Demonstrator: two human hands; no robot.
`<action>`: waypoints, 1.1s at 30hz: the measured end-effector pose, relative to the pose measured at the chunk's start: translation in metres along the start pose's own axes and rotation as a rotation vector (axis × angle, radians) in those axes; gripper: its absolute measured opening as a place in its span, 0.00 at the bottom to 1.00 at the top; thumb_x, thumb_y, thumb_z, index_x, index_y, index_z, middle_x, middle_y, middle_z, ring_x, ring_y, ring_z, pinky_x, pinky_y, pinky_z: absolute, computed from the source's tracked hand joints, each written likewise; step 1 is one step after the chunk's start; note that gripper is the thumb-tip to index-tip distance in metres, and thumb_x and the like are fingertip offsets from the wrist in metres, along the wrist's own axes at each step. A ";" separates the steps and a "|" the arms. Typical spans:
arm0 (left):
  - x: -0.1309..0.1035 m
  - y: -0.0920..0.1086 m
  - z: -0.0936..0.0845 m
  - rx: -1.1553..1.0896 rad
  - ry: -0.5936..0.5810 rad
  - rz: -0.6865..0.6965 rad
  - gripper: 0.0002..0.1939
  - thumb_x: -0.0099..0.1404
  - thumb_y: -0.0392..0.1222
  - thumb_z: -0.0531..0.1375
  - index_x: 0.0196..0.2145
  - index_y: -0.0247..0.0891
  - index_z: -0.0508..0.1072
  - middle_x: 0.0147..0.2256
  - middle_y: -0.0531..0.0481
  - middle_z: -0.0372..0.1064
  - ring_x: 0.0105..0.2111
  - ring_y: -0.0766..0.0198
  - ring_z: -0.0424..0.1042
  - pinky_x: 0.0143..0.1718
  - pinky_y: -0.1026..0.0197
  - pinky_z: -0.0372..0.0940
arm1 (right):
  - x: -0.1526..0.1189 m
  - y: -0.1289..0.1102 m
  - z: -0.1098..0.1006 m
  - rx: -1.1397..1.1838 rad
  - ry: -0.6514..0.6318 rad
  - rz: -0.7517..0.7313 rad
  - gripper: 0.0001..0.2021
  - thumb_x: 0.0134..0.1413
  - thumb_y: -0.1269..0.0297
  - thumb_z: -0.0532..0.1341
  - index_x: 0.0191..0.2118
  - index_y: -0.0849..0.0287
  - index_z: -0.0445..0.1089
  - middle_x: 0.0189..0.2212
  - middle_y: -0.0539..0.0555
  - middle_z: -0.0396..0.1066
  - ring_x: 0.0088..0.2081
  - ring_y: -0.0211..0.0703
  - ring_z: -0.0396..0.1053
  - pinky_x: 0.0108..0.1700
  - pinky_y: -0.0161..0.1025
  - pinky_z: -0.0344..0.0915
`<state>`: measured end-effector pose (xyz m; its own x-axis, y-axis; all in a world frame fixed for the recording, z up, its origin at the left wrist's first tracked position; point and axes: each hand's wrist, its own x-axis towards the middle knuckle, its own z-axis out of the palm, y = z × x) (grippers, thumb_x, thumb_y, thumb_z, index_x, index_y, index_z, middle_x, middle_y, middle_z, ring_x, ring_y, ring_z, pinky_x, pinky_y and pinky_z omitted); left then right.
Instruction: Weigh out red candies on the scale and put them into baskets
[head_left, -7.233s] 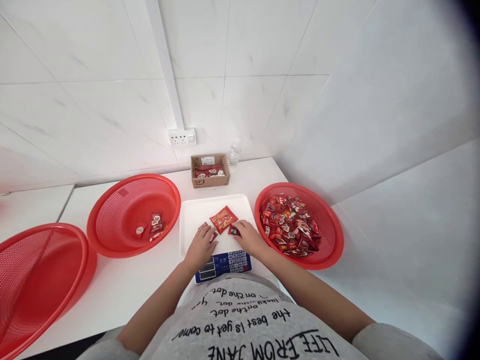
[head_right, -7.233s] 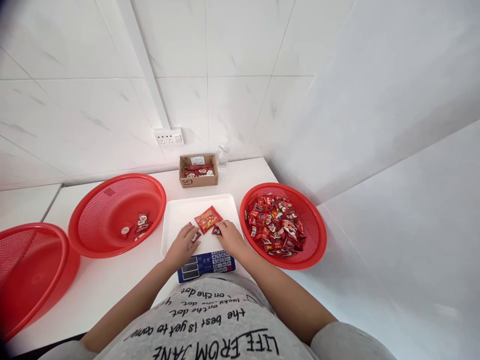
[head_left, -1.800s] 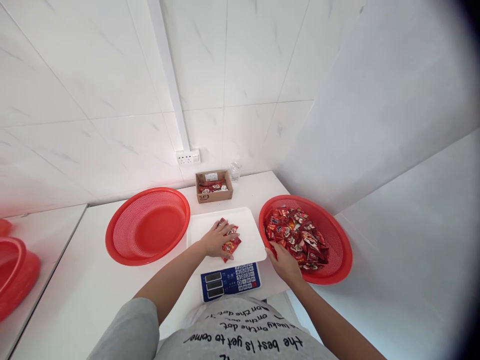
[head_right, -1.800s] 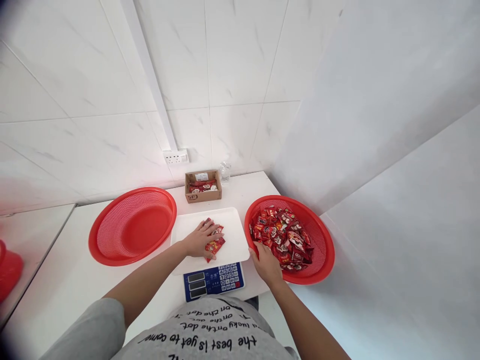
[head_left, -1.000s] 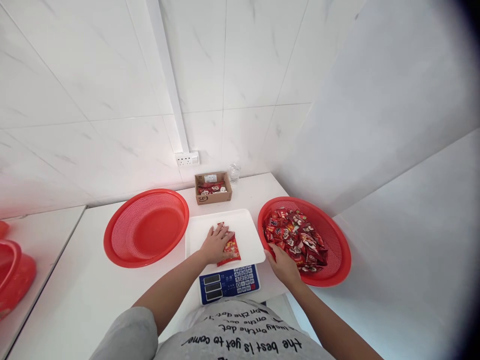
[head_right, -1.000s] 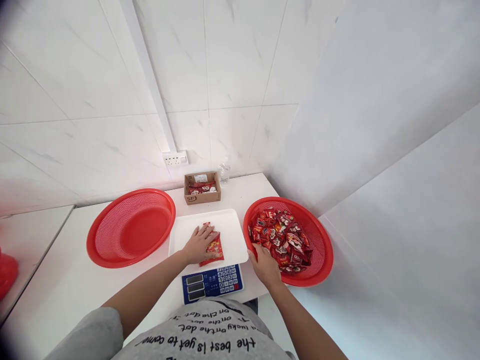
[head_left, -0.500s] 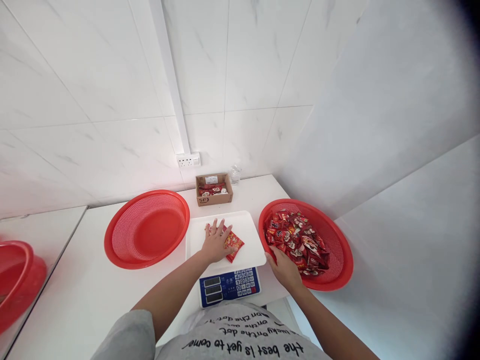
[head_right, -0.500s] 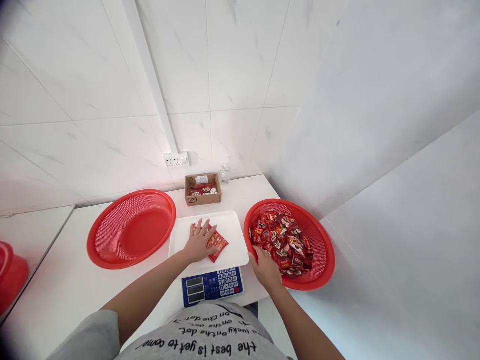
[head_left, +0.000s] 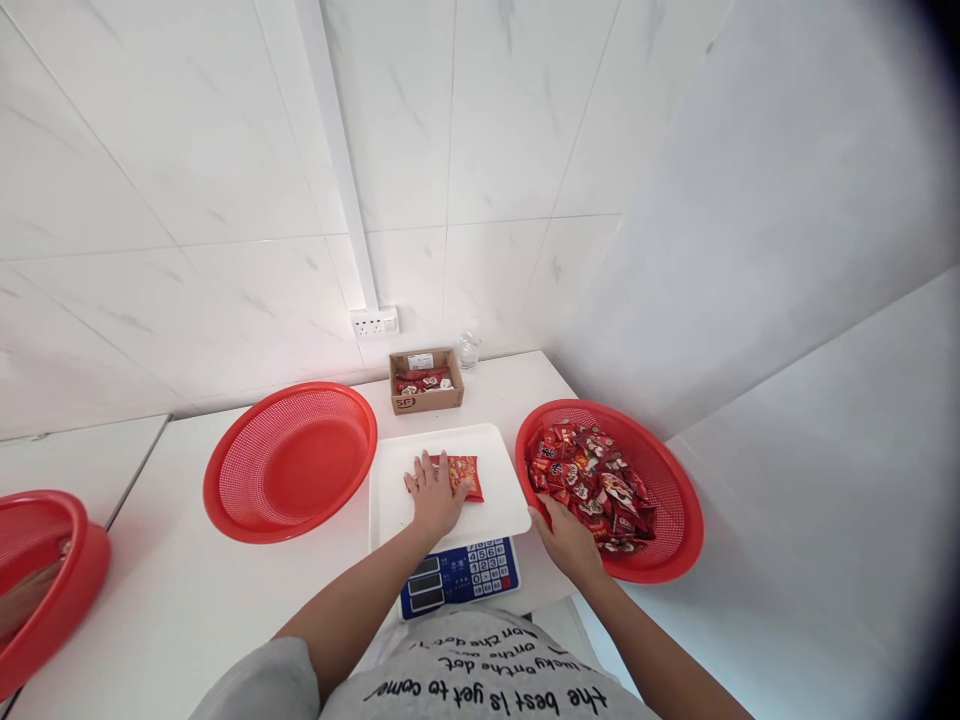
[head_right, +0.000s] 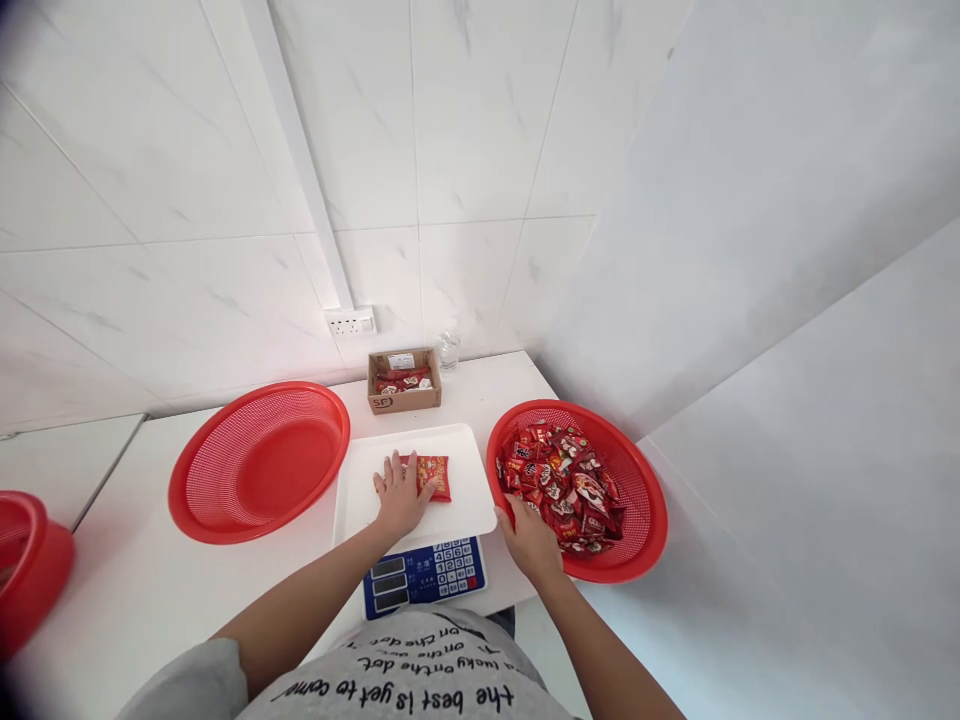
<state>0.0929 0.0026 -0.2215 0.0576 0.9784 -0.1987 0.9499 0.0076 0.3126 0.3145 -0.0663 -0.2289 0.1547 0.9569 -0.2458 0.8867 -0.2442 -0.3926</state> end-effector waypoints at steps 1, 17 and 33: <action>0.000 0.001 -0.002 -0.009 -0.005 0.016 0.37 0.64 0.62 0.43 0.64 0.39 0.45 0.66 0.37 0.34 0.64 0.42 0.32 0.59 0.35 0.36 | 0.000 0.001 0.000 -0.001 -0.001 -0.002 0.26 0.60 0.51 0.42 0.57 0.60 0.59 0.54 0.61 0.64 0.53 0.51 0.63 0.50 0.44 0.59; 0.019 -0.029 -0.014 0.109 0.031 0.591 0.29 0.62 0.61 0.49 0.59 0.52 0.59 0.60 0.46 0.52 0.55 0.48 0.55 0.55 0.46 0.50 | 0.001 0.001 0.001 0.008 -0.006 -0.001 0.26 0.60 0.51 0.42 0.56 0.60 0.59 0.54 0.61 0.64 0.53 0.51 0.63 0.50 0.44 0.60; 0.004 -0.045 -0.034 -0.054 -0.120 0.361 0.45 0.55 0.58 0.59 0.64 0.42 0.44 0.65 0.40 0.40 0.64 0.50 0.40 0.61 0.46 0.40 | -0.001 -0.001 0.000 -0.010 -0.003 0.002 0.26 0.60 0.51 0.42 0.57 0.59 0.59 0.54 0.61 0.64 0.53 0.51 0.63 0.50 0.45 0.59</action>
<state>0.0396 0.0132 -0.2047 0.4239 0.8890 -0.1729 0.8445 -0.3190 0.4302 0.3141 -0.0669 -0.2280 0.1553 0.9559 -0.2493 0.8907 -0.2446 -0.3831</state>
